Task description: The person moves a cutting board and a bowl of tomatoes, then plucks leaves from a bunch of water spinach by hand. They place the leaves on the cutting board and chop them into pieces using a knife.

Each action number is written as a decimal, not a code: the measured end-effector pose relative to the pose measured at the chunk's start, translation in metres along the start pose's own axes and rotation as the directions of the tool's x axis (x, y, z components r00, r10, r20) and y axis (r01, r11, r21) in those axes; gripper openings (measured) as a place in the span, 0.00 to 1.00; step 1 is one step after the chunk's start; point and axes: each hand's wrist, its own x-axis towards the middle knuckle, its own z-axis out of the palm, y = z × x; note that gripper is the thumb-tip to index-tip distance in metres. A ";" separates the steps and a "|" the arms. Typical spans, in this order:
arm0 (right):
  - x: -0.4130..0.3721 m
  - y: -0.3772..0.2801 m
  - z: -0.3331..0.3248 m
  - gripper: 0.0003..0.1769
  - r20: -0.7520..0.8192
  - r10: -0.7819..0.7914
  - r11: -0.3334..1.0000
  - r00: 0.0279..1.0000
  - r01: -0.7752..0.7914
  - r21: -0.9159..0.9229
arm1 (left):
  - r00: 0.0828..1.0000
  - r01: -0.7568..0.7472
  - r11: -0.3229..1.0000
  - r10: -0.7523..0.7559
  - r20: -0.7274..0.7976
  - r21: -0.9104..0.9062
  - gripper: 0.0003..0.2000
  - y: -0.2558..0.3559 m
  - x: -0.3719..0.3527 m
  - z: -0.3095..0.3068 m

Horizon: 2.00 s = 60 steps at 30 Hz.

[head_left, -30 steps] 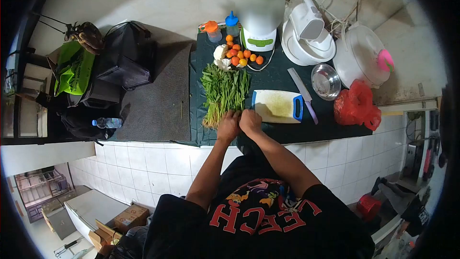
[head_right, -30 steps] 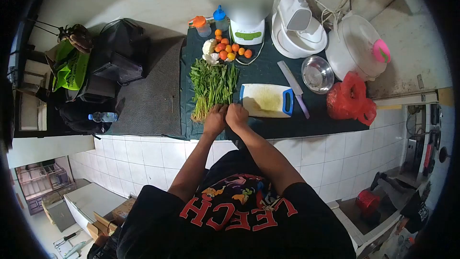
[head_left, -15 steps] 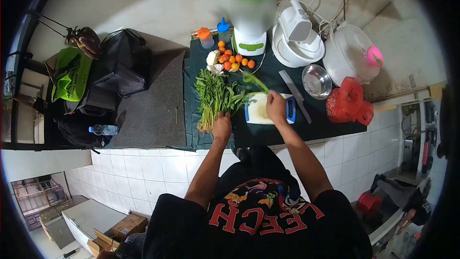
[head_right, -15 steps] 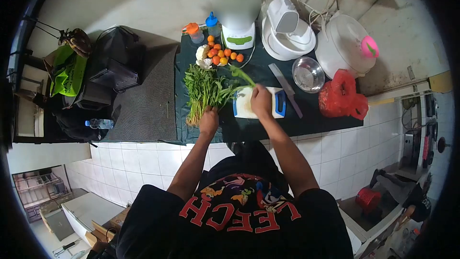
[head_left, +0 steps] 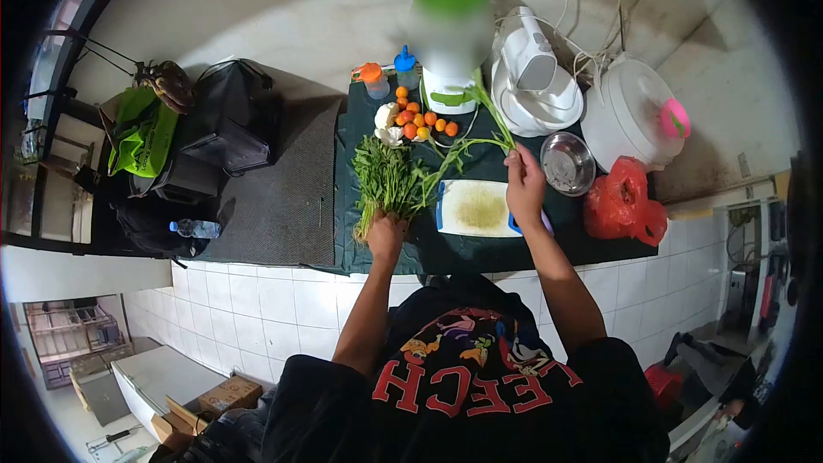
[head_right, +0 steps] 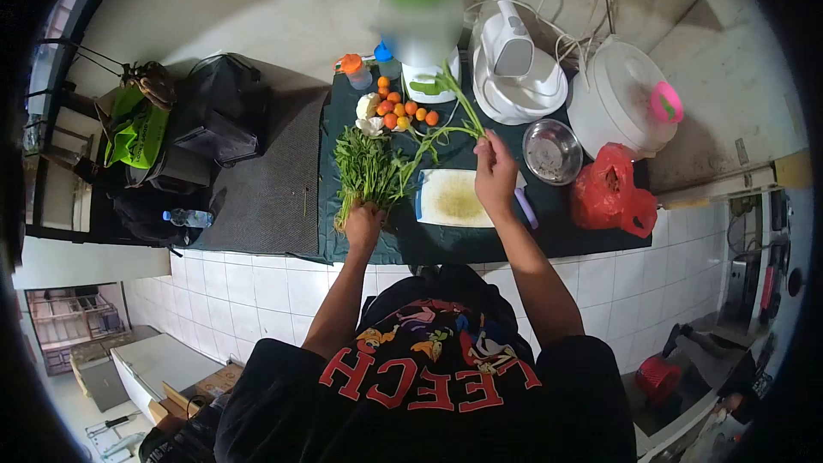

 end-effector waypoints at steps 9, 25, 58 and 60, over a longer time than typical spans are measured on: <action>0.039 -0.053 -0.007 0.17 0.074 -0.068 0.992 0.995 0.059 0.113 | 0.915 -0.404 0.914 0.404 0.000 -0.041 0.18 0.057 0.015 0.016; 0.009 0.020 -0.043 0.18 0.236 0.117 0.986 0.965 -0.141 0.085 | 0.978 -0.208 0.960 0.209 0.016 0.185 0.11 0.033 0.028 0.051; -0.073 0.076 -0.023 0.11 0.153 0.444 0.774 0.883 -0.464 0.431 | 0.778 -0.605 0.709 0.623 0.078 0.362 0.11 0.063 0.118 0.054; -0.073 0.080 -0.025 0.12 0.141 0.455 0.775 0.879 -0.469 0.424 | 0.792 -0.598 0.728 0.601 0.110 0.335 0.07 0.069 0.124 0.047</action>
